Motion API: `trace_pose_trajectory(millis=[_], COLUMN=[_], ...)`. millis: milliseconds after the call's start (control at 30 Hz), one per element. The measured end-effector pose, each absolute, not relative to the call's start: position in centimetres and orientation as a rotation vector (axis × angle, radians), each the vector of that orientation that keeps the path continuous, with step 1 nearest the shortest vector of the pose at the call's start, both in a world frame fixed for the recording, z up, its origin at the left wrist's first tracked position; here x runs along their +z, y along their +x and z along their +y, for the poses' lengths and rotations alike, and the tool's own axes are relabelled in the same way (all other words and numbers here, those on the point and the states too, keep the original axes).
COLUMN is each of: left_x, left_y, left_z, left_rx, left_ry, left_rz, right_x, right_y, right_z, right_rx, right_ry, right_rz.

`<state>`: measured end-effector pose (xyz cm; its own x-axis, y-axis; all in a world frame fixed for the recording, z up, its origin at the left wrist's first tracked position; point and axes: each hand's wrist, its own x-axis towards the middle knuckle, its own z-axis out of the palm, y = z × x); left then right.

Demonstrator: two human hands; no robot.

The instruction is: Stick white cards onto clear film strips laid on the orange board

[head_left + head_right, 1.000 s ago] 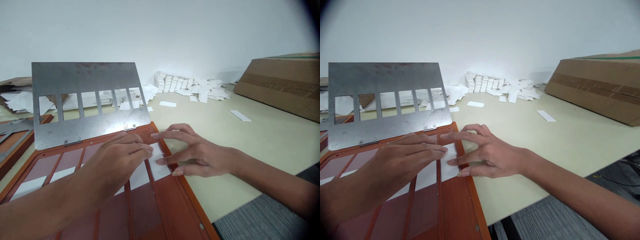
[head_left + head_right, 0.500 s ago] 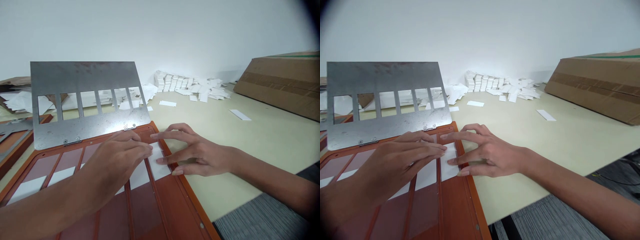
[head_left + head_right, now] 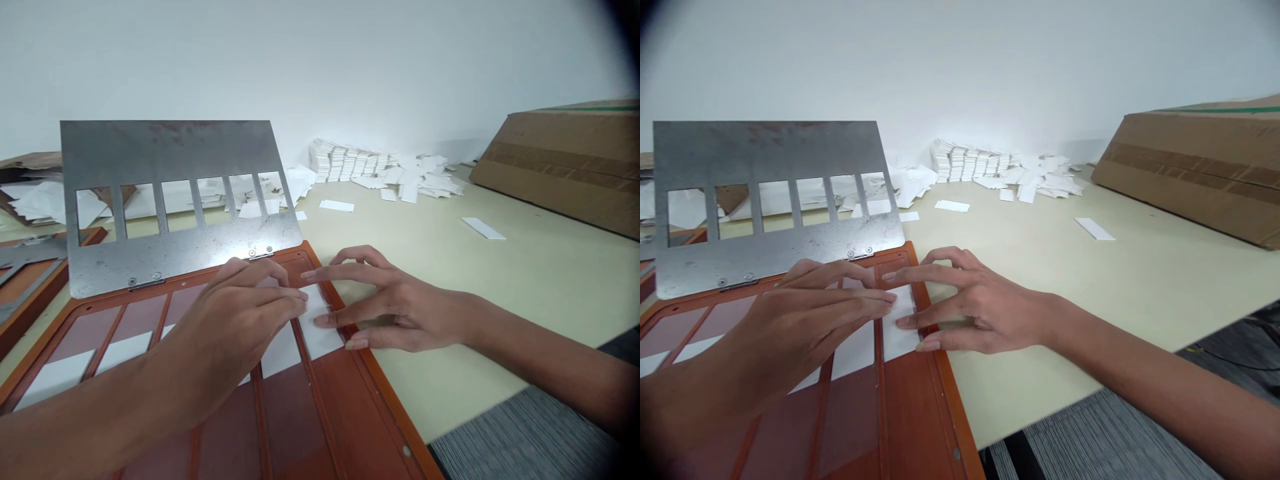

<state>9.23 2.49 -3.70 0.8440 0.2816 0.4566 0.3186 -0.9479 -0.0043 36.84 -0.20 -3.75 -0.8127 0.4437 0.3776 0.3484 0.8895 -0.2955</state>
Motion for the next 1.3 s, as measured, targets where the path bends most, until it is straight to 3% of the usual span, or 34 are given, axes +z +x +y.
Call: trace_pose_trajectory(millis=[1300], left_x=[-2.0], left_y=[10.2], left_z=[1.5], left_rx=[-0.529], left_ry=[-2.926], left_rz=[-0.490], right_x=[-3.8], right_y=[36.7], right_z=[0.1], right_rx=[0.454], right_ry=[-0.567], right_rz=[-2.589])
